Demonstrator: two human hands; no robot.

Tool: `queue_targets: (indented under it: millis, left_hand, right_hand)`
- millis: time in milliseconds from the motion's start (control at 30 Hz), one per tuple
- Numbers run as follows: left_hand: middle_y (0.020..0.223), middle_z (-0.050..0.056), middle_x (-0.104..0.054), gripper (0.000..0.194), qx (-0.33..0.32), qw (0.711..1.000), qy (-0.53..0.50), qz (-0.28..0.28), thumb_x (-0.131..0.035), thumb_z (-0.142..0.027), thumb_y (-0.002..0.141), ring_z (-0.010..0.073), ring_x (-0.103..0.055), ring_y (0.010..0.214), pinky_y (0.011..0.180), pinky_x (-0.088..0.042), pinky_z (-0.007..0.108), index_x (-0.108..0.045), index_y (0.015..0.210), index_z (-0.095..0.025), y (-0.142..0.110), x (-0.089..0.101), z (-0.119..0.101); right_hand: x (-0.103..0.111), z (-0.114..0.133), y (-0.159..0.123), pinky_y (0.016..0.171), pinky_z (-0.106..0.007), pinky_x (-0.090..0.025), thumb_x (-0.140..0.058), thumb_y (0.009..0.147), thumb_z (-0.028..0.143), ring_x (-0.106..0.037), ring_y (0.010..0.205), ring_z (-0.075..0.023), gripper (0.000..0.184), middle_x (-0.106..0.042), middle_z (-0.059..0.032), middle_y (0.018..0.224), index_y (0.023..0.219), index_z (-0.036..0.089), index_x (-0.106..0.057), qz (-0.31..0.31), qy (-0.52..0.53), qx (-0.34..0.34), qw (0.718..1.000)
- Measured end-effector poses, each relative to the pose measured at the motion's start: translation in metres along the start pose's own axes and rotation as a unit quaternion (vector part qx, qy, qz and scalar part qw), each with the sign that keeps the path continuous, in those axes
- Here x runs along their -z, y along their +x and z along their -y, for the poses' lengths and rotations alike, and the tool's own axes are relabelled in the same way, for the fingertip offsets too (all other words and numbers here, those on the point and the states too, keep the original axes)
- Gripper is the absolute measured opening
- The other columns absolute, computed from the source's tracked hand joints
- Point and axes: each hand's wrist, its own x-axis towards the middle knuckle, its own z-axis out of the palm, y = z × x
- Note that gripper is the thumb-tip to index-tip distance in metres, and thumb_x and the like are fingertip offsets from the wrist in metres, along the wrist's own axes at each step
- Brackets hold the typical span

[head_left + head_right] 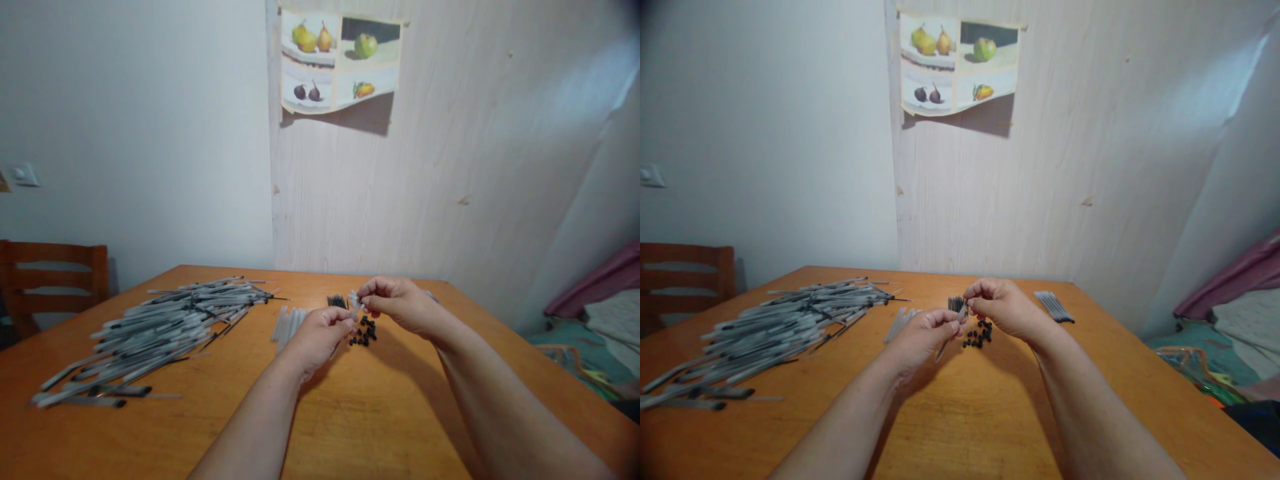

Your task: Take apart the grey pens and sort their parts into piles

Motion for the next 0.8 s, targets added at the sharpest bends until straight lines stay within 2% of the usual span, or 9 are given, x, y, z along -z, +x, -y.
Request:
queue_targets:
  millis: [300, 500, 800]
  left_hand:
    - [0.091, 0.007, -0.070, 0.020, 0.002, 1.000, -0.013, 0.009, -0.069, -0.029, 0.078, 0.0155, -0.058, 0.081, 0.078, -0.039, 0.028, -0.074, 0.091, -0.015, -0.0006, 0.0000, 0.0000]
    - [0.093, 0.007, -0.070, 0.021, 0.001, 1.000, 0.004, 0.009, -0.068, -0.029, 0.079, 0.0156, -0.057, 0.084, 0.079, -0.038, 0.028, -0.072, 0.093, -0.014, 0.0011, 0.0009, 0.0029]
    - [0.092, 0.008, -0.070, 0.023, 0.013, 1.000, -0.007, 0.012, -0.068, -0.030, 0.079, 0.0158, -0.057, 0.082, 0.080, -0.038, 0.030, -0.072, 0.094, -0.013, 0.0008, -0.0001, 0.0021]
  right_hand:
    - [-0.0006, -0.0076, 0.0028, 0.067, -0.025, -0.047, -0.061, 0.078, 0.024, -0.059, 0.071, -0.0127, 0.018, -0.069, -0.0037, 0.085, 0.093, 0.016, -0.068, 0.004, -0.027, 0.023, 0.999]
    - [-0.0012, -0.0043, 0.0020, 0.065, -0.026, -0.047, -0.064, 0.080, 0.025, -0.058, 0.069, -0.0125, 0.017, -0.068, -0.0029, 0.081, 0.095, 0.017, -0.067, 0.009, 0.011, 0.022, 1.000]
    - [0.0036, 0.0008, -0.0022, 0.066, -0.028, -0.047, -0.064, 0.085, 0.042, -0.059, 0.066, -0.0125, 0.029, -0.068, -0.0038, 0.079, 0.098, 0.015, -0.067, 0.036, 0.063, -0.022, 0.997]
